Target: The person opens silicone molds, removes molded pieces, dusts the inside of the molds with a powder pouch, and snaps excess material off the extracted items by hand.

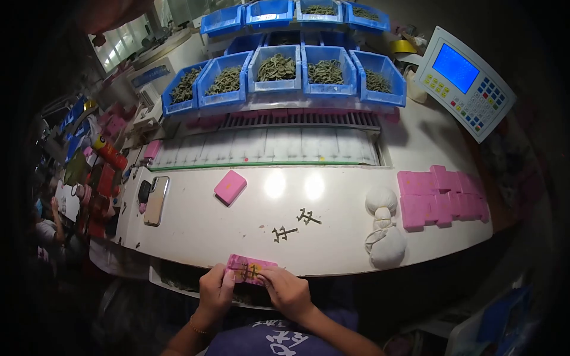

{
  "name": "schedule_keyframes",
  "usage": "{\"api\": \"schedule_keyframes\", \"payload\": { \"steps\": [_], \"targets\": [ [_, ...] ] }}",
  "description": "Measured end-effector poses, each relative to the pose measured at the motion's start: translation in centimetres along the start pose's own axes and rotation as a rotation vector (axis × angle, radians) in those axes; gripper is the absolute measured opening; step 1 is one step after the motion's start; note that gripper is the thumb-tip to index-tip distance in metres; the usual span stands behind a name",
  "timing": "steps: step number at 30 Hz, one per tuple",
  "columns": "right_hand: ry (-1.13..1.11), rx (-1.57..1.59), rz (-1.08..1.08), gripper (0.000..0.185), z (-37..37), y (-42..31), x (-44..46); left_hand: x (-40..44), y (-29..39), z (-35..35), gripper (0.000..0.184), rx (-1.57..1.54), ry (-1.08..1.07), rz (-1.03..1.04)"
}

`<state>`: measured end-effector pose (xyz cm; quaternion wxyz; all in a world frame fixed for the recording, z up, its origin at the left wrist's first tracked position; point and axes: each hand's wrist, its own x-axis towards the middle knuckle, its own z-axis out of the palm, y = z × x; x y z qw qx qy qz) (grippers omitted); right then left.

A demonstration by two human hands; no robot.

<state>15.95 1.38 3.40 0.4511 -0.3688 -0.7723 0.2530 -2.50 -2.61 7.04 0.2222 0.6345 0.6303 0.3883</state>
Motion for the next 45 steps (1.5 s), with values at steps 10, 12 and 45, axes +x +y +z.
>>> {"api": "schedule_keyframes", "payload": {
  "steps": [10,12,45],
  "targets": [
    [0.099,0.035,0.027,0.018,0.8,0.5,0.0,-0.6,-1.5,0.8,0.026,-0.125,0.235,-0.259],
    [0.123,0.07,0.108,0.018,1.3,0.3,0.3,-0.3,-2.5,1.9,0.025,0.013,0.298,-0.116],
    [0.109,-0.868,0.431,0.049,-14.9,9.8,6.2,6.7,3.6,2.8,0.088,-1.305,-0.254,-0.746]
  ]
}}
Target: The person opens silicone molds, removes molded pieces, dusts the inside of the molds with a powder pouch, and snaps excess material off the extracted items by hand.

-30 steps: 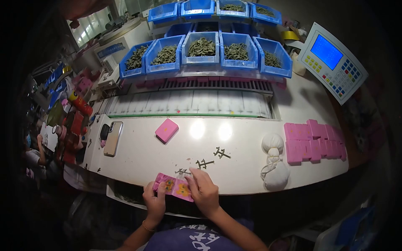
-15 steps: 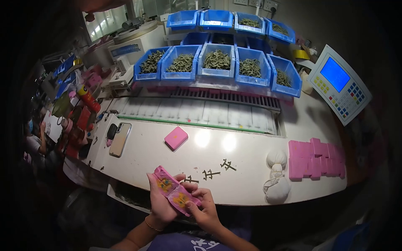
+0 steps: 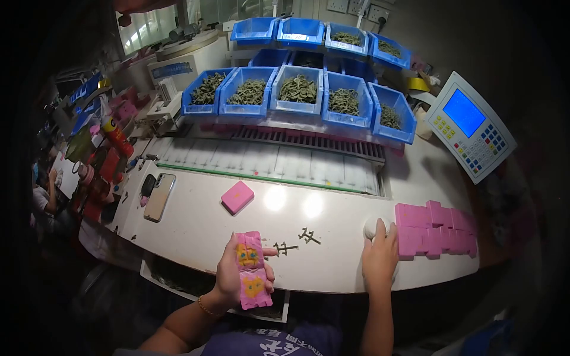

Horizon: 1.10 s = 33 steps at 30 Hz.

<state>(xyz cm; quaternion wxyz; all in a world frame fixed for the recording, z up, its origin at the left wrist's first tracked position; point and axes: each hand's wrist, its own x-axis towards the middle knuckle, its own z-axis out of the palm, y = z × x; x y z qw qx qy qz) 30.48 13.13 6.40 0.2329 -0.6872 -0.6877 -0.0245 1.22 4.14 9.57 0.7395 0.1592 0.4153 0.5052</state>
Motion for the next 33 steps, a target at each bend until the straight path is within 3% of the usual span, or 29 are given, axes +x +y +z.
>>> {"api": "schedule_keyframes", "payload": {
  "steps": [2,4,7,8,9,10,13,15,17,19,20,21,24,26,27,29,31,33],
  "targets": [
    [-0.077,0.05,0.005,0.049,-0.6,0.0,0.1,-0.2,-0.1,-0.1,0.087,0.052,-0.003,-0.004],
    [0.033,0.405,-0.201,0.048,-2.6,-1.8,-0.2,0.3,0.1,0.1,0.086,0.089,-0.008,-0.042],
    [0.208,0.482,-0.646,0.048,-4.4,-7.2,-4.2,0.7,0.0,0.3,0.08,0.151,-0.061,-0.031],
    [0.181,0.624,-0.874,0.04,-3.1,-7.8,-5.2,0.8,-0.1,0.6,0.08,0.163,-0.069,-0.04],
    [0.079,0.494,-1.048,0.031,-4.0,-9.3,-5.3,0.8,-0.4,1.0,0.073,0.192,-0.054,0.013],
    [-0.056,0.535,-1.054,0.03,-2.8,-9.9,-6.1,0.9,-0.7,1.3,0.066,0.218,-0.041,0.069],
    [0.001,0.509,-1.054,0.035,-3.2,-9.7,-5.2,1.0,-1.0,1.5,0.064,0.142,-0.009,0.03],
    [0.151,0.597,-0.906,0.037,-3.4,-10.3,-5.3,0.5,-0.8,1.8,0.065,0.191,-0.037,0.059],
    [0.038,0.573,-0.984,0.043,-2.9,-10.4,-4.7,0.5,-0.9,1.6,0.066,0.238,-0.077,0.088],
    [-0.123,0.614,-0.859,0.052,-2.9,-10.1,-3.3,0.6,-0.7,0.4,0.07,0.123,-0.268,-0.141],
    [-0.105,0.566,-0.828,0.059,-3.2,-10.1,-2.5,0.4,-1.0,1.4,0.073,0.191,-0.054,-0.17],
    [-0.006,0.561,-0.809,0.06,-2.8,-9.7,-2.1,0.4,-0.7,1.1,0.073,0.147,-0.162,-0.241],
    [0.152,0.635,-0.684,0.055,-4.9,-9.6,-3.8,0.3,-0.1,1.5,0.068,0.127,-0.166,-0.221],
    [0.118,0.66,-0.886,0.046,-4.4,-9.8,-7.2,1.3,-1.1,1.8,0.065,0.088,-0.006,0.054],
    [-0.036,0.582,-1.04,0.046,-3.8,-9.8,-9.0,1.4,-1.2,1.3,0.065,0.09,-0.005,0.051],
    [-0.227,0.664,-0.879,0.047,-4.6,-10.1,-10.3,1.6,-1.7,0.0,0.064,0.401,-0.035,0.106],
    [-0.315,0.763,-0.839,0.05,-5.5,-7.5,-8.8,1.6,-2.0,0.2,0.067,0.404,-0.055,0.121],
    [-0.092,0.616,-0.677,0.053,-5.5,-5.5,-8.4,1.2,-0.8,1.2,0.068,0.178,-0.029,-0.068]
  ]
}}
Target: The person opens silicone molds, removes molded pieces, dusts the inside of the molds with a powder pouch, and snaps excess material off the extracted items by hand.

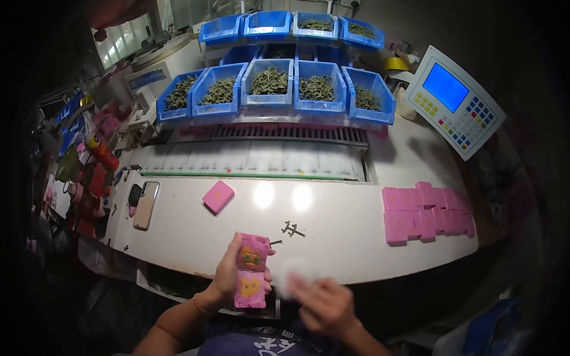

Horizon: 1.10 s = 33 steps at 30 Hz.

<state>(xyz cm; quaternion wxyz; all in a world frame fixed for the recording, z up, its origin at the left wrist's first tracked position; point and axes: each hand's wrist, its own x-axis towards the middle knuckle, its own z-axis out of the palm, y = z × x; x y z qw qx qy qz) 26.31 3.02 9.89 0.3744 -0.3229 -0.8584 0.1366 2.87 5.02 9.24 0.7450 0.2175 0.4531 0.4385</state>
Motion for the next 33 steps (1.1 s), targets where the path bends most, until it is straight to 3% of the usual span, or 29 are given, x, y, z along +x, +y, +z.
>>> {"api": "schedule_keyframes", "payload": {
  "steps": [2,6,8,10,11,20,28,30,32,33],
  "targets": [
    [0.01,-0.299,0.167,0.048,-1.4,1.1,0.9,0.0,0.3,0.3,0.068,-0.022,-0.013,-0.003],
    [0.118,-0.175,0.237,0.053,0.4,0.7,2.5,-0.4,0.4,1.3,0.068,-0.031,-0.064,-0.079],
    [0.154,0.323,0.437,0.064,2.3,-0.9,4.0,-0.3,0.2,2.0,0.068,-0.033,-0.031,-0.081],
    [0.105,0.416,0.491,0.067,3.9,-0.9,3.8,-0.2,-0.1,2.6,0.066,0.009,0.034,0.11],
    [0.049,0.51,0.545,0.071,4.5,-0.9,3.7,-0.3,0.0,2.6,0.066,0.01,0.035,0.11],
    [0.061,0.746,0.697,0.067,4.6,-1.6,4.2,-0.5,-0.5,2.6,0.068,-0.041,-0.038,0.128],
    [0.165,0.819,0.649,0.067,6.3,-1.4,3.9,-1.1,-1.0,3.4,0.069,0.242,-0.002,0.327],
    [0.207,0.867,0.665,0.067,5.7,-1.8,4.2,-0.3,-1.6,2.6,0.066,0.147,-0.035,0.277],
    [-0.056,0.908,0.776,0.074,4.2,-1.3,4.2,-0.1,-1.6,2.3,0.064,0.052,-0.067,0.228],
    [-0.056,0.909,0.777,0.074,4.0,-0.8,3.7,-0.6,-0.8,2.8,0.064,-0.059,-0.047,0.113]
  ]
}}
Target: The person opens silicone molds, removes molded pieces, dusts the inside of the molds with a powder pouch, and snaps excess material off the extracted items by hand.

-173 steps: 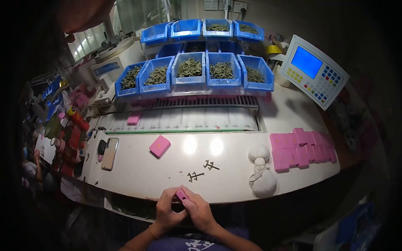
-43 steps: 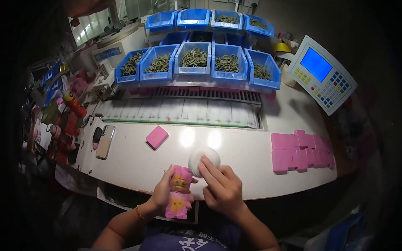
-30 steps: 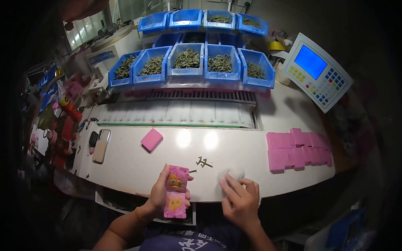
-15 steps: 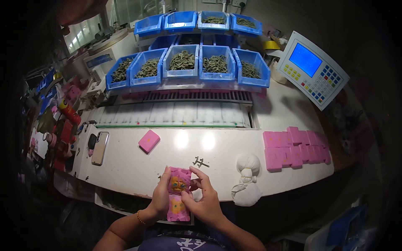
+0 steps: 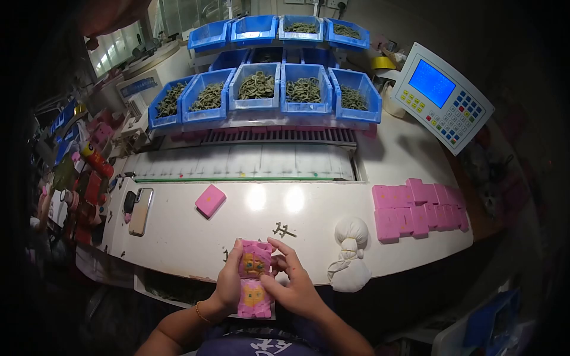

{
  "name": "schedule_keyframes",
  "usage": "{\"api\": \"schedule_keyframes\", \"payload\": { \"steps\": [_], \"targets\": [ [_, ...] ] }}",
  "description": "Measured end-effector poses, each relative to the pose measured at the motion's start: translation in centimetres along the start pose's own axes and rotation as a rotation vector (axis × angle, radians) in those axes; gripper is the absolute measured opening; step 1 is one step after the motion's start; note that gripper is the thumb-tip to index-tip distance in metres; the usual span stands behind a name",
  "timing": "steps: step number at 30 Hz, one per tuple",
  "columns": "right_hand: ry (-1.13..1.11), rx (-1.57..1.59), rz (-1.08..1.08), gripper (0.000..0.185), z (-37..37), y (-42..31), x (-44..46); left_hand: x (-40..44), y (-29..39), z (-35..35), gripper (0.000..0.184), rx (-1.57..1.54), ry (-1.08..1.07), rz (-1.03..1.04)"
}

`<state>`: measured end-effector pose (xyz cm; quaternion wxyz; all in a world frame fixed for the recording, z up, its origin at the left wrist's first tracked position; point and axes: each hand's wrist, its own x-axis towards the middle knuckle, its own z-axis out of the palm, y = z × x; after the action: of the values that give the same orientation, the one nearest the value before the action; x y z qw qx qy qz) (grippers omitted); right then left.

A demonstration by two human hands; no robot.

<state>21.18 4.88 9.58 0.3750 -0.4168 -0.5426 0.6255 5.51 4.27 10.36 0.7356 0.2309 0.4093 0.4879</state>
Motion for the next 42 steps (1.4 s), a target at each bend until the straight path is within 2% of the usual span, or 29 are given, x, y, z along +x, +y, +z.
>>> {"api": "schedule_keyframes", "payload": {
  "steps": [1,2,3,5,6,8,12,14,15,17,18,20,21,23,24,26,30,32,36,38,42],
  "targets": [
    [-0.088,0.124,0.031,0.081,-0.8,0.7,0.0,-0.3,0.7,0.4,0.064,-0.113,0.03,-0.11],
    [-0.178,0.245,0.062,0.088,-1.4,1.1,0.0,-0.3,1.1,0.4,0.068,-0.052,0.003,-0.117],
    [-0.179,0.245,0.063,0.088,-1.9,0.9,-0.2,-0.3,1.0,-0.1,0.068,-0.053,0.004,-0.117],
    [-0.338,0.124,-0.084,0.1,-2.5,0.7,-0.7,0.1,0.5,-1.0,0.072,-0.11,-0.091,-0.218],
    [-0.335,0.124,-0.084,0.1,-2.5,0.7,-0.9,0.0,0.5,-0.9,0.072,-0.109,-0.093,-0.22],
    [-0.324,-0.119,-0.24,0.103,-2.3,0.9,-1.3,-0.1,0.9,-0.5,0.076,-0.078,-0.061,-0.187],
    [-0.193,-0.112,-0.25,0.104,-1.2,2.1,-1.4,-0.3,0.7,0.4,0.071,-0.118,-0.112,-0.121],
    [-0.12,-0.159,-0.271,0.101,-0.7,2.0,-1.3,-0.9,-0.1,1.7,0.068,-0.097,0.126,0.037],
    [-0.034,0.289,-0.063,0.083,0.2,1.1,-1.5,-1.1,-0.8,-0.6,0.066,0.086,-0.1,0.104],
    [0.101,0.068,-0.203,0.058,0.4,1.0,-1.0,-1.5,-1.4,-1.5,0.072,0.398,-0.112,0.145],
    [0.106,0.068,-0.209,0.058,0.3,1.3,-0.8,-1.6,-1.4,-1.6,0.072,0.402,-0.118,0.147],
    [0.125,0.127,-0.24,0.044,0.4,2.0,-0.9,-1.9,-1.6,-1.8,0.057,0.501,-0.09,0.395],
    [0.125,0.127,-0.24,0.044,0.4,2.2,-1.0,-2.0,-1.8,-1.9,0.057,0.501,-0.091,0.395],
    [0.114,0.166,-0.191,0.039,0.6,2.4,-1.2,-2.0,-2.3,-2.3,0.037,0.662,0.005,0.566],
    [0.111,0.166,-0.189,0.039,0.5,2.2,-1.2,-2.2,-2.2,-2.3,0.037,0.661,0.009,0.564],
    [0.028,0.167,-0.157,0.031,0.2,1.5,-1.4,-2.5,-1.8,-2.0,0.031,0.413,0.013,0.485],
    [0.054,0.066,-0.167,0.026,-0.1,2.0,-1.4,-2.5,-1.8,-2.4,0.029,0.515,-0.046,0.597],
    [0.08,-0.075,-0.266,0.025,0.0,1.6,-1.5,-2.3,-2.1,-2.7,0.027,0.507,-0.069,0.653],
    [0.079,-0.177,-0.33,0.033,0.2,1.7,-1.5,-2.3,-1.5,-2.9,0.025,0.314,-0.107,0.51],
    [0.129,-0.056,-0.586,0.042,0.7,1.2,-1.3,-2.3,-1.3,-3.6,0.025,0.136,-0.148,0.307],
    [-0.02,-0.04,-0.593,0.051,-0.1,0.6,-1.4,-2.7,-0.9,-3.8,0.026,0.065,-0.189,0.239]
  ]
}}
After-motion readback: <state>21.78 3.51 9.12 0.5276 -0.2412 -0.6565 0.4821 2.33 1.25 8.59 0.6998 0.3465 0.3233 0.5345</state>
